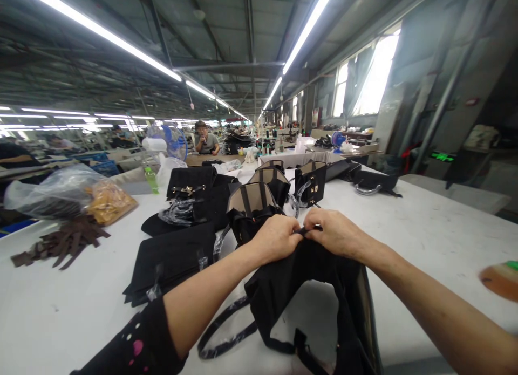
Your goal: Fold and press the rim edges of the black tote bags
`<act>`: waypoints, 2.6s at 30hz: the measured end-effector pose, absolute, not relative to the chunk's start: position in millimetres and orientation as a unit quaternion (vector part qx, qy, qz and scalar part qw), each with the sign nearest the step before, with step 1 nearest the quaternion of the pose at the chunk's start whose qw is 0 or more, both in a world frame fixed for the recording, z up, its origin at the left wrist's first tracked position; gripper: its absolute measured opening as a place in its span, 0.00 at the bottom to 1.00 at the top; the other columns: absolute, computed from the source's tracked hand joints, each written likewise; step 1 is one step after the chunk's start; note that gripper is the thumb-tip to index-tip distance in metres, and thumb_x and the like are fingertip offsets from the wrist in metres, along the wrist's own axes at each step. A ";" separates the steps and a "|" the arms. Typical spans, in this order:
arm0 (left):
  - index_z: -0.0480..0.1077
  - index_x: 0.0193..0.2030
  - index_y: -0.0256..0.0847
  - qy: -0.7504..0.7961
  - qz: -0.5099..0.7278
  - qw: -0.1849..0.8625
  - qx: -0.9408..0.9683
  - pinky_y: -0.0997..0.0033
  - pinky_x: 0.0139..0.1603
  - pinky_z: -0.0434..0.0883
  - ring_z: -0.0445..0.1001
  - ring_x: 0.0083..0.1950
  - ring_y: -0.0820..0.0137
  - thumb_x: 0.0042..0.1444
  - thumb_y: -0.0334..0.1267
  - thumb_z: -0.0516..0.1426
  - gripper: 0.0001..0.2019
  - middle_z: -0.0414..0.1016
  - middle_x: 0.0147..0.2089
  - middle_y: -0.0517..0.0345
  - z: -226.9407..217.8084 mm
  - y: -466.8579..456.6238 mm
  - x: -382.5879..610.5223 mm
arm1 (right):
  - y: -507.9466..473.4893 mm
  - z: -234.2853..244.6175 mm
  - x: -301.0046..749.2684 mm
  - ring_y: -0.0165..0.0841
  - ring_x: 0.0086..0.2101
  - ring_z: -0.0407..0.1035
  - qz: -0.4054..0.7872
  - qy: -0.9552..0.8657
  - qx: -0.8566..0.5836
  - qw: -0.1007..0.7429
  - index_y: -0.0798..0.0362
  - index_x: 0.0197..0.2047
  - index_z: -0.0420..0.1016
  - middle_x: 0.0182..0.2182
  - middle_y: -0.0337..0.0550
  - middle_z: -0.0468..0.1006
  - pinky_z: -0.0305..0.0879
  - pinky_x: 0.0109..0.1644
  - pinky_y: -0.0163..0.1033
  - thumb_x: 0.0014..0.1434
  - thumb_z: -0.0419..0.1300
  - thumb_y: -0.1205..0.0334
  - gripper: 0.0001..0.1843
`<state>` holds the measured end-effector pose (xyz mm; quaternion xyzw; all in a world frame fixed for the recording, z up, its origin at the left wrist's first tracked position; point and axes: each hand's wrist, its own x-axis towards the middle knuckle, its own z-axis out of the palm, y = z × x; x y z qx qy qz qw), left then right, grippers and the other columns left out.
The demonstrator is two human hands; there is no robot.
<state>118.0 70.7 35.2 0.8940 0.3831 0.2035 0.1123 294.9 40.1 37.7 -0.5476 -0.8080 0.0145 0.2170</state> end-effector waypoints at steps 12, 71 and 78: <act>0.78 0.38 0.45 0.449 0.233 0.170 0.845 0.73 0.27 0.57 0.66 0.27 0.71 0.49 0.39 0.54 0.13 0.70 0.23 0.61 26.2 66.3 109.5 | 35.7 28.3 319.4 0.36 0.43 0.67 0.024 -0.814 -0.516 0.264 0.52 0.27 0.70 0.39 0.41 0.74 0.62 0.50 0.42 0.51 0.64 0.68 0.06; 0.77 0.33 0.41 0.236 0.197 -0.060 0.950 0.62 0.48 0.65 0.61 0.48 0.61 0.50 0.45 0.64 0.10 0.65 0.42 0.53 35.8 91.0 148.3 | -92.2 -24.9 344.3 0.44 0.47 0.71 0.178 -0.617 -0.643 0.418 0.43 0.52 0.69 0.54 0.45 0.70 0.73 0.48 0.44 0.50 0.65 0.47 0.27; 0.75 0.27 0.40 0.204 0.217 0.088 0.951 0.67 0.50 0.65 0.65 0.46 0.67 0.51 0.40 0.63 0.07 0.68 0.40 0.56 34.2 111.9 149.7 | -79.6 -21.7 348.4 0.40 0.45 0.71 0.198 -0.599 -0.651 0.421 0.44 0.48 0.69 0.46 0.39 0.75 0.68 0.50 0.43 0.53 0.62 0.48 0.20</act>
